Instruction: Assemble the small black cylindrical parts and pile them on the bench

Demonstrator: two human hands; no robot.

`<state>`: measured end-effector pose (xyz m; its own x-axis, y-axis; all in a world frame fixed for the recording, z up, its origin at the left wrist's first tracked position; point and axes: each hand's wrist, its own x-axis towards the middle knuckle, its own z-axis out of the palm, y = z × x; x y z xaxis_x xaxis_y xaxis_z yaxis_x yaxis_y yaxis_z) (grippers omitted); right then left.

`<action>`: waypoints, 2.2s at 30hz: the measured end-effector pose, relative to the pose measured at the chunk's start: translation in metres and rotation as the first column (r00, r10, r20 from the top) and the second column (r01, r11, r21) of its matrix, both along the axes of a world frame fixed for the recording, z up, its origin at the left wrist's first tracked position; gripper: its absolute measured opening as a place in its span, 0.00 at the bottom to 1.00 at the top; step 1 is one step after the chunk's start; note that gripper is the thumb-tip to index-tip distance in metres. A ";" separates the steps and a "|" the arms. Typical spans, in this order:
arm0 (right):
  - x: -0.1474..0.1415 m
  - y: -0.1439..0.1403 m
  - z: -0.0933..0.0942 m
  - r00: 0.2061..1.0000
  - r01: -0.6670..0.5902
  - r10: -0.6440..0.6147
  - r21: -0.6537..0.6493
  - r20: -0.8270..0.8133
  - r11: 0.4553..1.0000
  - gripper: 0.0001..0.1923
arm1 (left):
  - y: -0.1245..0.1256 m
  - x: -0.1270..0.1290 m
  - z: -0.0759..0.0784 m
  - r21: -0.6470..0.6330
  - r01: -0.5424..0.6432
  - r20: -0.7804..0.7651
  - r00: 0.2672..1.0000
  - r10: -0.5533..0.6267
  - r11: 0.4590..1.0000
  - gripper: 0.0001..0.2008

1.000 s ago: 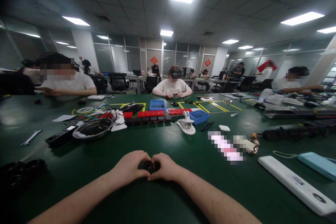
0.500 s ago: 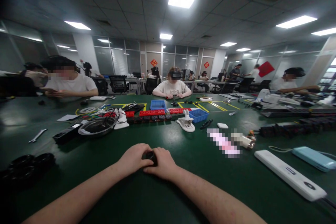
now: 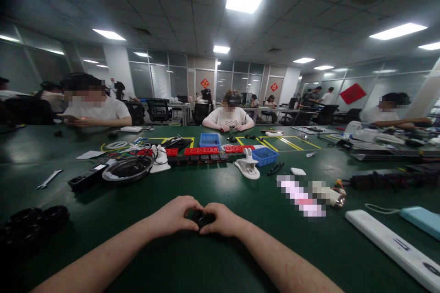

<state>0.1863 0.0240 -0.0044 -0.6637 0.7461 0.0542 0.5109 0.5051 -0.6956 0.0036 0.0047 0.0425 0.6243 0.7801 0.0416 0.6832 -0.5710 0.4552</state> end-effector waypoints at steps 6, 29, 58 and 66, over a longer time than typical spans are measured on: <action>-0.008 -0.005 -0.013 0.982 0.189 -0.190 0.043 0.021 0.981 0.18 | -0.013 0.014 -0.003 0.085 -0.255 -0.085 0.961 0.262 0.963 0.17; 0.005 0.001 0.004 0.987 -0.156 0.150 0.110 0.063 0.982 0.14 | 0.010 -0.006 -0.003 -0.092 0.042 0.024 0.999 -0.039 0.995 0.19; -0.001 -0.008 -0.005 0.999 0.009 -0.016 0.164 0.045 0.986 0.17 | -0.004 0.006 -0.005 0.098 -0.109 -0.038 0.993 0.113 0.989 0.16; 0.004 -0.003 0.002 0.994 -0.105 0.101 0.102 0.049 0.989 0.15 | 0.001 -0.001 -0.002 -0.002 0.019 -0.024 1.000 -0.019 1.000 0.17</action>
